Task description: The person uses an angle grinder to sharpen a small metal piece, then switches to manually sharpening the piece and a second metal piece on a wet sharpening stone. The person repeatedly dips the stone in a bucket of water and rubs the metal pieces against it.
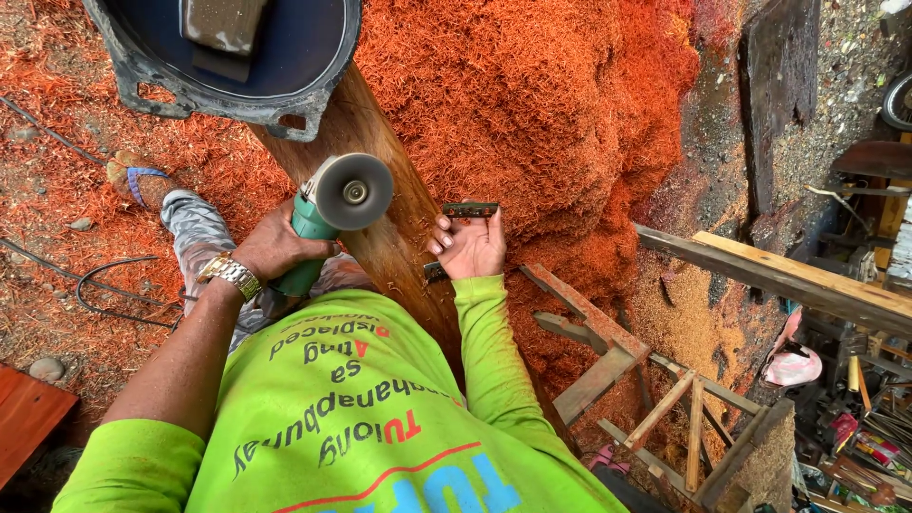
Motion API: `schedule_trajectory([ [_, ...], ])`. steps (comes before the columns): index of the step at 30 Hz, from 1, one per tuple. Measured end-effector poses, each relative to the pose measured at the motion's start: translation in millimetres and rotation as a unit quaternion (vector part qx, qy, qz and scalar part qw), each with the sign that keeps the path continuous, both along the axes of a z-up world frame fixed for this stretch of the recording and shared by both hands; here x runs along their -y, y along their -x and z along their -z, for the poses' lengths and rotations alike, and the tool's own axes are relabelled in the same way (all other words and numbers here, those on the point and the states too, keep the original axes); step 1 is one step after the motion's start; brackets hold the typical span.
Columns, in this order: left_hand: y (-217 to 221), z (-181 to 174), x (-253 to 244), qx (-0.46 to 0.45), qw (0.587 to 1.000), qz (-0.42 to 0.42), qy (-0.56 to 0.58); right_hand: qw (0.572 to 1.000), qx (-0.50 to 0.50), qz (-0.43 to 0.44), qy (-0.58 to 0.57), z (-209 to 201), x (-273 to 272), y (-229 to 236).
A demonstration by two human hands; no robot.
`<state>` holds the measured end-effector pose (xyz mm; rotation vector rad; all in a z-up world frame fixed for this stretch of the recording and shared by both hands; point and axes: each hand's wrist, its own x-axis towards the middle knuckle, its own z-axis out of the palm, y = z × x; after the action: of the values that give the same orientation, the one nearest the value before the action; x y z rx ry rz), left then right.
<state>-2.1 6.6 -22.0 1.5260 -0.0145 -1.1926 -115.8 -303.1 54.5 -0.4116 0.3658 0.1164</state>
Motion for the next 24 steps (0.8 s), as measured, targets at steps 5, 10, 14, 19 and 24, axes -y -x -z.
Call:
schedule_trajectory([
  [5,0,0,-1,0.009,1.0,0.003,0.0,1.0,0.007,-0.001,0.002,8,6,3],
  [10,-2,-3,-1,0.016,1.0,-0.001,0.005,1.0,0.002,-0.006,0.014,1,5,0],
  [14,-6,-12,-2,0.004,1.0,0.001,0.005,1.0,0.01,-0.007,0.023,-19,-7,-11],
  [19,-4,-7,-1,-0.004,1.0,-0.005,0.01,0.999,0.012,-0.022,0.036,-16,-4,-14],
  [24,-4,-8,0,0.02,1.0,-0.005,0.013,0.999,0.016,-0.03,0.036,-7,2,-13],
])
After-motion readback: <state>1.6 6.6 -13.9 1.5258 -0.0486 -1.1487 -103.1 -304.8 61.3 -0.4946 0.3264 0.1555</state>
